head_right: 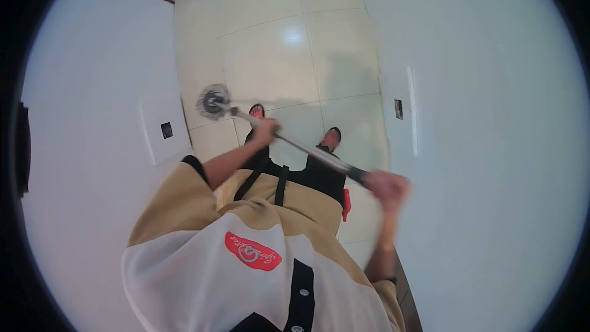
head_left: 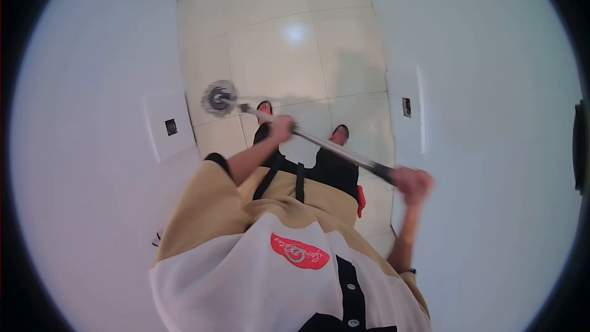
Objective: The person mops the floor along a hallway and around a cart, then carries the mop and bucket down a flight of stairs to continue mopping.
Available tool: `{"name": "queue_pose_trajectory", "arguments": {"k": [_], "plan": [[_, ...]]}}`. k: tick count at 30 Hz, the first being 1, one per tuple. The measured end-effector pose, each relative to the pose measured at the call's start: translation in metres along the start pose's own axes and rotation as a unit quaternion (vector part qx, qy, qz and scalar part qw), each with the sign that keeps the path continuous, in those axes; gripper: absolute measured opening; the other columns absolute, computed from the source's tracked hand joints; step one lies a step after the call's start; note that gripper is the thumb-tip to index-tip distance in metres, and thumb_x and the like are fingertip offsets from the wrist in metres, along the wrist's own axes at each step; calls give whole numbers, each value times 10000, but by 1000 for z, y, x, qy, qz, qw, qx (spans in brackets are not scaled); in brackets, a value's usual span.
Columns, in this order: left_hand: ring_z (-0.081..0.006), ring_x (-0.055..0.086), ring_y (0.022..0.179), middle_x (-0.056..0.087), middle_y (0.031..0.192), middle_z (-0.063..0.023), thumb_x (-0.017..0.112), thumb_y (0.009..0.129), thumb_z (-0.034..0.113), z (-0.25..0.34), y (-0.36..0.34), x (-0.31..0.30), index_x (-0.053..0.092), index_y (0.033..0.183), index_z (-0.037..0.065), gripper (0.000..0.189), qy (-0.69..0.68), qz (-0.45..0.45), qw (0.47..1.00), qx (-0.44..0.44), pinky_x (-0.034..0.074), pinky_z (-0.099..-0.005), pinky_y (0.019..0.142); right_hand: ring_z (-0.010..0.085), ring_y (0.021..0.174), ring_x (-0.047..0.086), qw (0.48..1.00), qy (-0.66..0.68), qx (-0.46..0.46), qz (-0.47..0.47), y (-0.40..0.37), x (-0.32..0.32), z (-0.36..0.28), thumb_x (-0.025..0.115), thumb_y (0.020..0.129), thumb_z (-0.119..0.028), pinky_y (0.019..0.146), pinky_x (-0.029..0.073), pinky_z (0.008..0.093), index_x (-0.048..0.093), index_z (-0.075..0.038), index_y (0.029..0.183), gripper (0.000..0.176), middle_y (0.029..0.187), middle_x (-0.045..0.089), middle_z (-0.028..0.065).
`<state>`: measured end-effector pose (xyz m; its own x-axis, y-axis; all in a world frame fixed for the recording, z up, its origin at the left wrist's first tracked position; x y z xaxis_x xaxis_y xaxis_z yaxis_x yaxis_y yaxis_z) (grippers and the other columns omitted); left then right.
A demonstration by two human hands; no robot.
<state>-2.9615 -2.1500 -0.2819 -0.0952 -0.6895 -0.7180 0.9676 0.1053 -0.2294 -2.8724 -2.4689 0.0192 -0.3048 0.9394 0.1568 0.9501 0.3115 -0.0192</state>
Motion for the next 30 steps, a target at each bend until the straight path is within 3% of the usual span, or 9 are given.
{"name": "queue_pose_trajectory", "arguments": {"k": [2,5,8,16,18,22,24,25,30], "plan": [[-291,523,830,542,826,-115,609,574,76,184,23,2,578,802,77,230,28,-201,979,11,449,-391,695,178,461,469,987,-103,-47,113,-39,-97,-103,517,778,-182,530,432,379,527,-22,645,208,545,507,79],[-294,509,890,536,883,-101,590,589,105,339,50,107,592,749,113,161,-12,-211,973,97,437,-494,670,181,459,460,872,-314,-112,357,-97,-151,-264,426,776,-176,588,440,403,488,6,633,239,491,461,102],[-280,514,853,562,780,-83,613,594,146,434,84,118,585,697,113,112,-148,-150,952,224,401,-499,620,122,401,302,871,-277,-258,314,-106,-101,-304,381,765,-113,559,347,339,336,-75,525,246,414,255,22],[-285,501,843,514,848,-100,608,624,149,338,67,34,502,789,81,207,-217,-64,959,168,432,-392,688,64,367,310,977,-17,-200,70,2,-108,-290,346,828,-153,576,325,291,286,-155,494,339,380,273,-48],[-291,506,850,513,859,-104,626,601,120,239,-2,29,505,813,84,246,-150,-42,984,84,428,-385,689,123,420,338,955,-62,-193,217,-38,-85,-220,375,819,-197,554,322,300,335,-133,559,271,415,292,-5],[-314,472,939,506,930,-131,669,542,63,18,-137,-5,475,940,81,443,-92,73,991,69,406,-395,777,165,336,366,985,102,-127,-55,-96,68,-74,422,781,-150,466,408,358,392,-76,581,215,418,374,42],[-312,456,967,510,962,-115,722,529,152,-48,-170,-38,508,940,94,467,-98,10,995,-2,397,-392,801,167,365,416,999,21,39,-27,-131,126,-30,426,777,-41,512,419,353,388,-27,495,285,419,421,64],[-311,461,955,519,953,-114,718,530,154,-57,-187,-50,528,920,93,438,-10,45,998,-47,400,-391,793,65,403,394,994,32,44,-96,-138,137,-6,481,790,-94,392,319,194,531,67,637,228,477,448,31],[-300,502,875,558,881,-110,677,540,121,-9,-180,1,591,795,87,271,50,22,998,-35,422,-404,728,66,425,409,992,-19,-43,-114,-174,73,15,485,783,-61,419,347,218,546,45,632,194,501,472,20]]}}
Point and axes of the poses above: each hand's wrist, its own y-axis towards the middle knuckle, its own x-axis out of the palm, z = x × y, the point moved 4 cm from there along y, towards the middle knuckle
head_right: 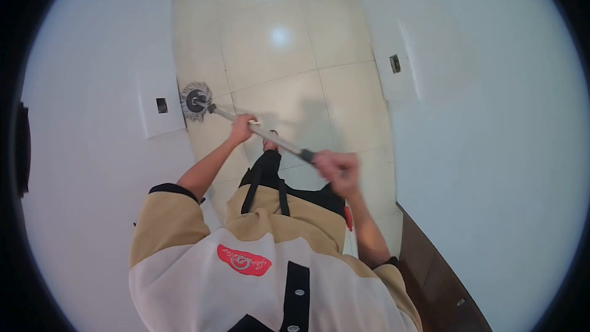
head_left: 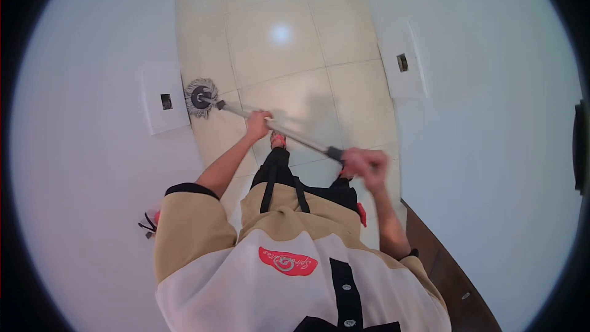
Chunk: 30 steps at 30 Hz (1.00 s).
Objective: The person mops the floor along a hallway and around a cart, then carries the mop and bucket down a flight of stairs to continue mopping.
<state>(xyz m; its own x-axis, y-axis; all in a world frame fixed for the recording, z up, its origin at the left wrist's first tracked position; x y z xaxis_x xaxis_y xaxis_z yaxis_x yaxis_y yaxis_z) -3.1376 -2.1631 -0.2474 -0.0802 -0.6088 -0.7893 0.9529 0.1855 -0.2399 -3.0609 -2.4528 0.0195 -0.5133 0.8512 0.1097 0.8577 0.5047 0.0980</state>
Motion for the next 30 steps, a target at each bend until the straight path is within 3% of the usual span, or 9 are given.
{"name": "queue_pose_trajectory", "arguments": {"k": [1,5,8,12,18,21,22,27,30], "plan": [[-294,513,853,567,853,-108,662,544,108,45,3,27,599,746,85,213,-6,-14,1000,-2,426,-409,707,102,429,417,994,-15,93,61,-26,-50,-11,490,782,-77,487,407,270,567,32,634,200,505,473,22],[-289,543,768,554,726,-115,677,530,134,291,2,156,570,672,98,182,-80,11,990,118,424,-418,636,139,415,380,960,-157,-31,228,-127,-222,-163,454,772,-117,566,431,363,460,-36,564,223,471,423,52],[-308,533,786,551,746,-125,664,572,194,477,6,128,556,708,54,223,-136,-141,953,230,434,-435,651,130,382,327,919,-256,-100,284,-164,-242,-279,385,764,-136,577,399,357,338,-74,491,284,405,327,38],[-259,509,841,549,817,-78,652,631,245,527,34,151,558,740,73,224,-185,-129,932,283,409,-441,662,111,410,243,853,-271,-140,424,-147,-222,-294,332,805,-110,589,337,323,258,-113,504,310,419,209,-5],[-258,504,794,522,777,-68,659,631,223,443,-9,82,484,775,80,268,-268,-35,929,251,421,-376,629,93,376,292,958,-62,-138,243,-119,-234,-306,342,825,-168,570,333,302,270,-163,475,358,376,261,-5],[-259,525,769,525,805,-93,677,602,162,301,-49,67,500,837,71,308,-233,28,952,196,438,-359,638,156,439,376,936,-132,-110,309,-98,-207,-218,306,859,-236,570,368,346,390,-98,640,272,427,332,5],[-256,541,821,547,876,-103,691,578,143,241,-63,63,519,905,75,376,-249,-13,962,109,450,-339,699,157,427,359,991,42,-95,89,-78,-171,-172,313,861,-262,536,378,352,404,-77,699,262,447,336,4],[-281,520,872,560,881,-94,633,551,38,-32,-132,47,585,812,115,277,-20,-47,998,-45,419,-364,772,76,438,437,994,-37,106,12,-101,13,6,507,756,-64,406,337,214,570,7,644,146,524,501,35],[-285,508,865,544,827,-109,686,542,135,-22,-141,56,606,760,135,233,91,-14,995,-38,432,-386,728,72,439,422,996,23,80,-24,-123,7,-2,511,768,-81,405,331,219,539,14,614,183,514,491,36]]}}
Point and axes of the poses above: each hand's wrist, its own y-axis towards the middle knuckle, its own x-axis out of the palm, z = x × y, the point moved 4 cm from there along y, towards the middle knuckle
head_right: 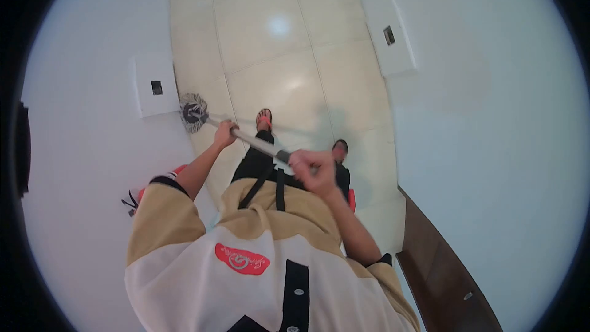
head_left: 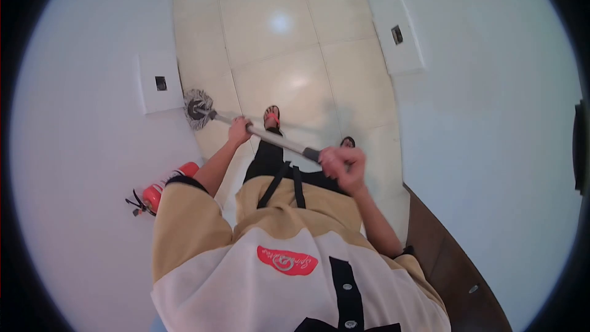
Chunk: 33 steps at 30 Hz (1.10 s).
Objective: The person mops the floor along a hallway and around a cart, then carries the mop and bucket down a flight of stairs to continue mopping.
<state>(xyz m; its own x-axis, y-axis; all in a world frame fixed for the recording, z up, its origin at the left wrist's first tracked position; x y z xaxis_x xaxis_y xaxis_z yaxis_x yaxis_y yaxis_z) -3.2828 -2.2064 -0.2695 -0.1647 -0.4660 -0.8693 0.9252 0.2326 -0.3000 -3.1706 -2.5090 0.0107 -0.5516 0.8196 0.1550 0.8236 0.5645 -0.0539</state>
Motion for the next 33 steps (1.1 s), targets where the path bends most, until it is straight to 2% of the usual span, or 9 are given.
{"name": "queue_pose_trajectory", "arguments": {"k": [5,8,12,16,20,22,24,29,33], "plan": [[-331,511,766,531,753,-163,578,582,63,264,16,99,576,709,42,130,-149,-19,979,136,408,-447,653,154,423,409,970,49,-117,209,-132,-228,-87,529,777,-133,467,408,366,481,-49,625,181,527,450,42],[-307,528,817,553,764,-150,575,587,79,483,-1,100,576,689,45,107,-169,-84,957,221,443,-445,675,173,443,438,837,-344,-32,423,-248,-303,-241,424,773,-183,524,442,360,504,40,632,275,539,468,75],[-287,517,840,556,770,-110,602,613,132,604,10,60,581,710,69,118,-233,-126,906,329,459,-426,649,96,381,227,828,-288,-213,432,-234,-235,-305,347,774,-122,539,316,306,235,-141,501,295,403,201,0],[-282,513,837,551,776,-105,635,619,192,586,18,43,557,713,69,174,-287,-114,892,329,455,-407,660,95,375,246,839,-208,-242,440,-222,-225,-304,330,814,-150,564,322,311,258,-147,496,326,394,228,-7],[-299,512,792,526,738,-113,630,606,197,496,-10,17,510,716,66,209,-304,-28,908,285,434,-407,651,106,371,293,942,-45,-228,241,-192,-229,-296,333,837,-193,586,325,302,298,-151,525,316,394,266,-18],[-317,509,767,512,718,-118,616,579,173,398,-53,9,507,724,63,212,-318,29,912,258,427,-393,637,114,384,335,915,-102,-232,314,-192,-191,-261,355,845,-205,565,348,311,338,-128,577,279,407,299,-16],[-321,496,760,501,762,-134,615,574,116,287,-92,8,484,743,48,225,-289,45,938,185,408,-417,644,159,417,377,973,53,-194,111,-168,-135,-191,402,821,-198,453,357,349,420,-78,664,198,437,376,30],[-299,495,871,517,854,-116,644,527,45,13,-157,54,536,767,60,264,-137,18,990,33,423,-386,721,89,433,434,999,-18,-8,47,-158,31,-24,514,747,-121,395,339,230,545,36,633,196,523,497,43],[-310,494,801,521,774,-119,606,530,24,50,-166,70,556,691,61,173,-128,83,987,41,408,-401,668,91,425,421,998,-33,6,55,-195,-7,-28,505,760,-102,413,353,220,551,24,643,177,521,493,38]]}}
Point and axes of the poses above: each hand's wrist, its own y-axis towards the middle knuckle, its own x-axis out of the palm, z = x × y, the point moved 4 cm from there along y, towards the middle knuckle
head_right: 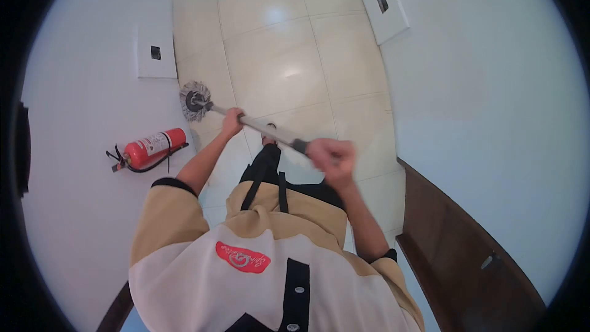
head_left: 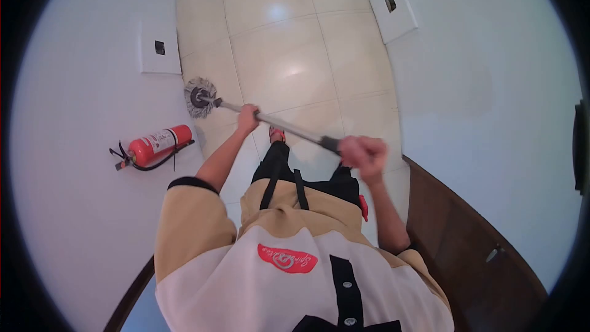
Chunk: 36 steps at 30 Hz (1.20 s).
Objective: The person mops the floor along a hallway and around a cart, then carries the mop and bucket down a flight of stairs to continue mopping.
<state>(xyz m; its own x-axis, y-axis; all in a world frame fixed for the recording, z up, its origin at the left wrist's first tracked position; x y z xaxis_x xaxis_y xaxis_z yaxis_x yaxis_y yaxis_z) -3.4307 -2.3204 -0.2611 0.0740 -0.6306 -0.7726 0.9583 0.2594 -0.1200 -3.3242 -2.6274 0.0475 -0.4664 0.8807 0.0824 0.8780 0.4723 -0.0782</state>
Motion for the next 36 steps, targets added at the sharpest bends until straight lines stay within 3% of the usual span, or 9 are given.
{"name": "queue_pose_trajectory", "arguments": {"k": [4,6,11,14,18,25,28,33,36], "plan": [[-322,496,744,529,749,-156,564,573,69,218,20,129,531,672,49,106,-6,-86,992,90,399,-428,618,148,472,456,970,41,-27,239,-91,-200,-71,533,777,-134,497,431,324,405,-64,593,235,570,500,68],[-305,518,810,531,789,-144,629,578,123,361,25,192,550,719,58,174,-10,-215,970,109,432,-425,673,193,538,502,762,-543,-293,197,-148,-252,-177,531,766,-104,530,476,332,520,30,737,138,573,497,86],[-296,521,853,554,784,-117,598,586,109,544,55,199,559,689,57,121,-173,-216,929,246,453,-433,650,111,396,279,884,-200,-236,351,-176,-248,-262,349,784,-117,545,340,312,287,-106,503,288,403,273,20],[-298,506,844,535,829,-110,601,603,136,542,65,185,539,751,73,173,-206,-209,920,261,444,-415,643,98,381,242,863,-147,-250,414,-161,-247,-264,346,787,-111,567,304,293,243,-152,495,313,390,220,-15],[-299,503,835,529,831,-110,595,616,121,475,39,128,509,782,77,192,-220,-143,941,211,435,-403,664,99,384,318,955,-50,-245,162,-140,-268,-271,353,810,-146,570,312,282,435,-48,653,203,410,285,-33],[-290,483,960,516,986,-109,664,520,55,108,-48,46,506,952,87,461,-53,-41,997,36,419,-347,779,133,366,349,979,172,-106,31,-37,-75,-52,498,725,-106,372,316,280,433,-62,558,185,451,405,16],[-293,497,887,524,869,-113,675,537,77,7,-76,11,540,815,70,310,41,-92,989,-106,423,-371,745,107,435,450,998,-30,2,-60,-50,3,21,508,739,-72,420,364,230,534,26,607,166,520,511,52],[-320,510,761,536,749,-136,559,622,92,98,-59,123,561,708,61,91,87,-86,992,-11,412,-426,630,162,467,497,993,-64,-72,63,-96,-126,-30,498,737,-97,510,440,305,553,33,608,191,528,521,61],[-305,535,775,549,742,-145,561,599,58,324,-41,195,558,682,40,85,3,-175,979,102,433,-428,624,164,522,499,663,-665,-265,219,-178,-226,-149,588,764,-163,453,432,305,552,41,714,213,548,512,118]]}}
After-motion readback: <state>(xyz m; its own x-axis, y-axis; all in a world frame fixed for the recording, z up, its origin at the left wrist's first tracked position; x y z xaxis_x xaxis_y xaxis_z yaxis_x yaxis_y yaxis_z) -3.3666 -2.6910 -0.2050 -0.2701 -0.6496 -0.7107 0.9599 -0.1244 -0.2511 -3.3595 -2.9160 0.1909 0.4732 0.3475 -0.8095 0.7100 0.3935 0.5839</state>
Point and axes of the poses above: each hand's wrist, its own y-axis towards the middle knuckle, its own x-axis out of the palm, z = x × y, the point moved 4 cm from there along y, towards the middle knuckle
